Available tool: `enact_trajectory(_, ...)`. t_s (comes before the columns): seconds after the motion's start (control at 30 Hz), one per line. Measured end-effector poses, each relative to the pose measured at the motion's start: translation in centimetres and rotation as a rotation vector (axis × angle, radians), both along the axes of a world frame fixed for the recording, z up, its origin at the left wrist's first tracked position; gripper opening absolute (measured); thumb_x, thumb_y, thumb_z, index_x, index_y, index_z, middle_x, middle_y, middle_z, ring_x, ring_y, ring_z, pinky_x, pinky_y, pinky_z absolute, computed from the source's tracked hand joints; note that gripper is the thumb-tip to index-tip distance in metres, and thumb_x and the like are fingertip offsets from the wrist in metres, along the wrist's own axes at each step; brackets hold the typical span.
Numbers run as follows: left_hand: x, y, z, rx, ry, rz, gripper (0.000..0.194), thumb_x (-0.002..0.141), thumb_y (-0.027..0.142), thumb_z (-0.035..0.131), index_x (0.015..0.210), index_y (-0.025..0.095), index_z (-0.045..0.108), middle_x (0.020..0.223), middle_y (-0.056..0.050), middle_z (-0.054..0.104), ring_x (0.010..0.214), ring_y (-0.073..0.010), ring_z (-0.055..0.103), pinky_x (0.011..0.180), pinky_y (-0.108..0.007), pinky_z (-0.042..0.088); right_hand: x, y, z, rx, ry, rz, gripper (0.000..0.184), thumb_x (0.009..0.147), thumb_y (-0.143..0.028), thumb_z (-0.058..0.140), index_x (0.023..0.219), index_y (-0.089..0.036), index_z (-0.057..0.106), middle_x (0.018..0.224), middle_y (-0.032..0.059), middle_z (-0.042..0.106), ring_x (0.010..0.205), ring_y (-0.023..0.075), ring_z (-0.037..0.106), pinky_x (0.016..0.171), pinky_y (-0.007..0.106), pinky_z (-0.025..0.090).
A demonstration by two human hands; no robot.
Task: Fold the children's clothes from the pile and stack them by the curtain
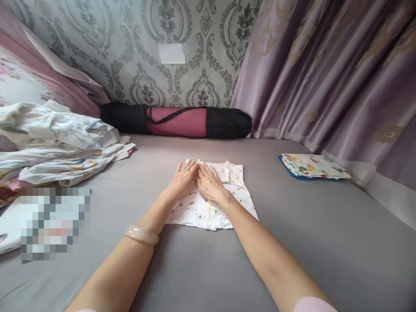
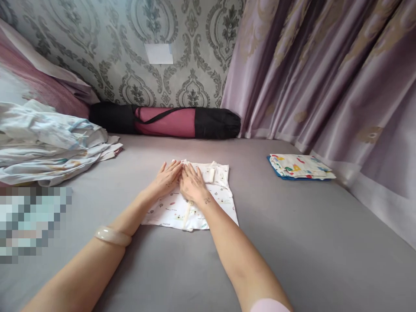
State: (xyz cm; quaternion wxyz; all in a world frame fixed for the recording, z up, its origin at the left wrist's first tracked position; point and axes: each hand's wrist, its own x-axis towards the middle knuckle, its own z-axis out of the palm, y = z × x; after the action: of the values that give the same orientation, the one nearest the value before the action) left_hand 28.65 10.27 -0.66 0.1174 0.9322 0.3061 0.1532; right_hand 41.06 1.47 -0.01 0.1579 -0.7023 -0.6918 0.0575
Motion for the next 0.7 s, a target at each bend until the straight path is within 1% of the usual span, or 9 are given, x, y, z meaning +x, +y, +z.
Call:
enact_trajectory(0.13, 0.0, 0.6, -1.2, -0.011, 0.061, -0.002, 0.053, 0.097, 0.030, 0.025, 0.144, 0.010, 0.039, 0.153, -0.018, 0.036, 0.146, -0.0282, 0.024, 0.119, -0.051, 0.011, 0.0, 0.0, -0.3, -0.065, 0.008, -0.002, 0.061, 0.097, -0.033, 0.021, 0.152, -0.006, 0.026, 0.160, 0.0096, 0.021, 0.148, 0.0202, 0.014, 0.120, 0.039, -0.001)
enact_trajectory(0.27, -0.1, 1.0, -1.8, -0.027, 0.085, 0.030, 0.053, 0.097, 0.032, 0.025, 0.145, 0.013, 0.038, 0.155, -0.015, 0.034, 0.147, -0.0258, 0.020, 0.119, -0.050, 0.011, 0.2, -0.2, 0.0, -0.085, 0.027, -0.043, 0.063, 0.098, -0.034, 0.019, 0.153, -0.004, 0.023, 0.161, 0.0107, 0.019, 0.149, 0.0206, 0.013, 0.120, 0.039, 0.001)
enact_trajectory(0.4, 0.0, 0.8, -1.5, -0.099, 0.094, 0.073, 0.054, 0.096, 0.033, 0.027, 0.146, 0.015, 0.037, 0.157, -0.015, 0.030, 0.148, -0.0241, 0.019, 0.119, -0.049, 0.010, 0.7, -0.5, 0.2, -0.133, 0.045, -0.111, 0.063, 0.099, -0.036, 0.018, 0.153, -0.004, 0.022, 0.161, 0.0104, 0.015, 0.149, 0.0208, 0.008, 0.120, 0.040, 0.001)
enact_trajectory(0.47, 0.0, 0.7, -1.2, -0.108, 0.105, 0.080, 0.054, 0.096, 0.033, 0.026, 0.146, 0.016, 0.036, 0.157, -0.015, 0.030, 0.148, -0.0243, 0.018, 0.119, -0.051, 0.010, 1.1, -0.7, 0.2, -0.155, 0.049, -0.142, 0.064, 0.099, -0.038, 0.017, 0.153, -0.004, 0.021, 0.162, 0.0102, 0.014, 0.149, 0.0211, 0.007, 0.120, 0.040, 0.001)
enact_trajectory(0.6, 0.0, 0.5, -0.8, -0.109, 0.149, 0.088, 0.055, 0.097, 0.034, 0.024, 0.147, 0.015, 0.034, 0.158, -0.015, 0.027, 0.148, -0.0252, 0.017, 0.118, -0.053, 0.010, 2.0, -1.1, 0.0, -0.160, 0.040, -0.204, 0.064, 0.099, -0.038, 0.018, 0.153, -0.004, 0.021, 0.162, 0.0116, 0.014, 0.149, 0.0225, 0.008, 0.120, 0.041, 0.002)
enact_trajectory(0.7, -0.1, 0.5, -0.7, -0.123, 0.142, 0.085, 0.055, 0.096, 0.034, 0.025, 0.147, 0.015, 0.033, 0.158, -0.015, 0.027, 0.148, -0.0257, 0.017, 0.118, -0.055, 0.009, 2.4, -1.3, 0.0, -0.160, 0.034, -0.244, 0.064, 0.099, -0.037, 0.019, 0.153, -0.004, 0.021, 0.161, 0.0125, 0.015, 0.149, 0.0230, 0.009, 0.120, 0.041, 0.001)
